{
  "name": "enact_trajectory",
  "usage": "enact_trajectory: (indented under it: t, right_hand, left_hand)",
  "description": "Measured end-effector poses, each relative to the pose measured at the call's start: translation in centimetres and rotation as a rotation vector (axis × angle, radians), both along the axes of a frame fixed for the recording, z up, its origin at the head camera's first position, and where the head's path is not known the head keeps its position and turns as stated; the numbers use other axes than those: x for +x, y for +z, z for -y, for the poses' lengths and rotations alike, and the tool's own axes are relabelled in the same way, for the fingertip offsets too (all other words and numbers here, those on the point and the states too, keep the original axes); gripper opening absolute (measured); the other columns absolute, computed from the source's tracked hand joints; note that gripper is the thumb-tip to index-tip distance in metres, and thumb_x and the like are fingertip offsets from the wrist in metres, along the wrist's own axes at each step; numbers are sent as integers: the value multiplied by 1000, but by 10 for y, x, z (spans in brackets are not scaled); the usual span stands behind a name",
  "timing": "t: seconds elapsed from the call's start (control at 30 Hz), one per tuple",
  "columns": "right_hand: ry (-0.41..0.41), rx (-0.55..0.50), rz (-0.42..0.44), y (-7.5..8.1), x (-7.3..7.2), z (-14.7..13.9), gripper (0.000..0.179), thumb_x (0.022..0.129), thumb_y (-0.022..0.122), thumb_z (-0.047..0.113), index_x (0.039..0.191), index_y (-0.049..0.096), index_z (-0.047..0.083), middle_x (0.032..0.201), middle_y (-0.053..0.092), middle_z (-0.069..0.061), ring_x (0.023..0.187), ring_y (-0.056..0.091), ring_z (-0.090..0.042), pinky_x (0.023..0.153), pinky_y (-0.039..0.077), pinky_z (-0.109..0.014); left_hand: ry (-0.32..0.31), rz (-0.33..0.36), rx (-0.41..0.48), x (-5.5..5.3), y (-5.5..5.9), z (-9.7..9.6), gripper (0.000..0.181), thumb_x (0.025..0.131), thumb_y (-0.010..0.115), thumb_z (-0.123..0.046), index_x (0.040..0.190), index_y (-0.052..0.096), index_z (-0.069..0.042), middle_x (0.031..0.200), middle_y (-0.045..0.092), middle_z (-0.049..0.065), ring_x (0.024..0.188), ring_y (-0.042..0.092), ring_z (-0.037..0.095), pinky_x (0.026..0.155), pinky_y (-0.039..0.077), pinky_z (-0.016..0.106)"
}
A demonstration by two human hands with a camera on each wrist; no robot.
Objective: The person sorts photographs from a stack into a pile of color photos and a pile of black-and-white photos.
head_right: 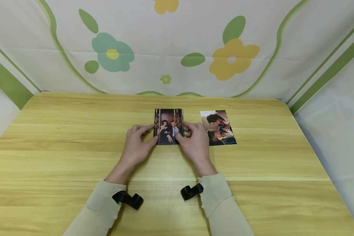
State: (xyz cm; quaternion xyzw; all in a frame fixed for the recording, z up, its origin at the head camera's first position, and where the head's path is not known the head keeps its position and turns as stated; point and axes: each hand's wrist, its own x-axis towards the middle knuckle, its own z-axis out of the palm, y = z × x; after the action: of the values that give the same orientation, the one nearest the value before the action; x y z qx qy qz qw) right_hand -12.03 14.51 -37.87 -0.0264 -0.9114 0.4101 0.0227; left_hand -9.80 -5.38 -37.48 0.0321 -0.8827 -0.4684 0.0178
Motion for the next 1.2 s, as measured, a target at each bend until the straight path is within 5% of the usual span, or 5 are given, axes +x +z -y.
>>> enact_trajectory:
  t: [0.57, 0.87, 1.2]
  right_hand:
    - [17, -45, -37, -2, 2, 1, 57, 95, 82, 24, 148, 65, 11, 115, 63, -9, 96, 59, -23, 84, 47, -33]
    - [15, -161, -18, 2, 4, 5, 59, 97, 78, 24, 153, 61, 16, 118, 62, -6, 94, 58, -20, 81, 49, -33]
    - [2, -298, -89, 1, 5, 5, 48, 96, 79, 13, 143, 70, 18, 118, 67, -5, 93, 62, -18, 75, 51, -17]
  left_hand:
    - [39, 0, 60, 0, 0, -2, 48, 98, 77, -24, 144, 69, -11, 129, 64, 13, 121, 51, 32, 100, 42, 45]
    - [102, -27, 217, -2, 0, -3, 41, 99, 72, -10, 140, 71, -8, 121, 71, 13, 117, 55, 30, 101, 44, 40]
    - [159, -41, 365, -1, 1, -2, 39, 100, 68, -3, 138, 72, -9, 120, 71, 14, 111, 61, 26, 92, 46, 31]
